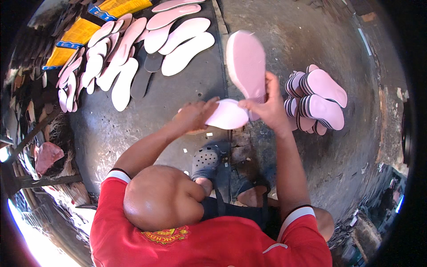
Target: The person cuts pink insole material using a manual press, then sits on the floor to assemble the insoles by layering pink and white pieces and stacking them into piles.
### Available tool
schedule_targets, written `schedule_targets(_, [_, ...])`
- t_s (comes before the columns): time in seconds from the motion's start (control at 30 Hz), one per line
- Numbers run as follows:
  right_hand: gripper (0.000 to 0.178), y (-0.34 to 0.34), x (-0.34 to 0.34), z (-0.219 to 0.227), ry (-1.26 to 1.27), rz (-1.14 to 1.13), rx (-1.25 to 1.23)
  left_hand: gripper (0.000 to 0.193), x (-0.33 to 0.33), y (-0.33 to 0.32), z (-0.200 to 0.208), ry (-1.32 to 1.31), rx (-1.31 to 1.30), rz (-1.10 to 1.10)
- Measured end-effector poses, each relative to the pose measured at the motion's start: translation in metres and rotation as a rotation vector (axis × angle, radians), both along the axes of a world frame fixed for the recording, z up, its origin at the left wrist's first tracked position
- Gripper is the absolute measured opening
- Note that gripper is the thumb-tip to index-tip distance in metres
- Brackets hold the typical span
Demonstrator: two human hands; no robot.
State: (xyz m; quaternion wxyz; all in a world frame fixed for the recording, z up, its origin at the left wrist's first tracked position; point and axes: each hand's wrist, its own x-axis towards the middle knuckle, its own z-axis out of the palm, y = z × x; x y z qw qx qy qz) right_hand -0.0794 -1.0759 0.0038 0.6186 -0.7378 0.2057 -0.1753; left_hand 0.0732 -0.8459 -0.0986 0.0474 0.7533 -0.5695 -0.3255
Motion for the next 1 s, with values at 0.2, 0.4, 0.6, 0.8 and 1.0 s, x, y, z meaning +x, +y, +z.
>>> schedule_targets(0.2, [0.059, 0.051, 0.008, -0.026, 0.693, 0.465, -0.601, 0.107, 0.091, 0.006, 0.017, -0.241, -0.185, 0.422])
schedule_targets(0.4, [0.084, 0.1, -0.008, -0.096, 0.245, 0.687, -1.084, 0.108, 0.104, 0.01, 0.0, -0.259, -0.061, 0.298])
schedule_targets(0.6, [0.078, 0.081, -0.021, -0.051, 0.747, 0.833, -0.63, 0.082, 0.086, 0.003, 0.031, -0.182, -0.066, 0.36])
schedule_targets(0.8, [0.07, 0.065, -0.066, -0.091, 0.607, 0.533, -0.67, 0.068, 0.16, -0.032, -0.007, -0.283, -0.238, 0.459])
schedule_targets(1.0, [0.054, 0.021, -0.03, -0.02, 0.365, 0.074, 0.12, 0.051, 0.165, -0.044, -0.011, -0.647, -0.339, 0.353])
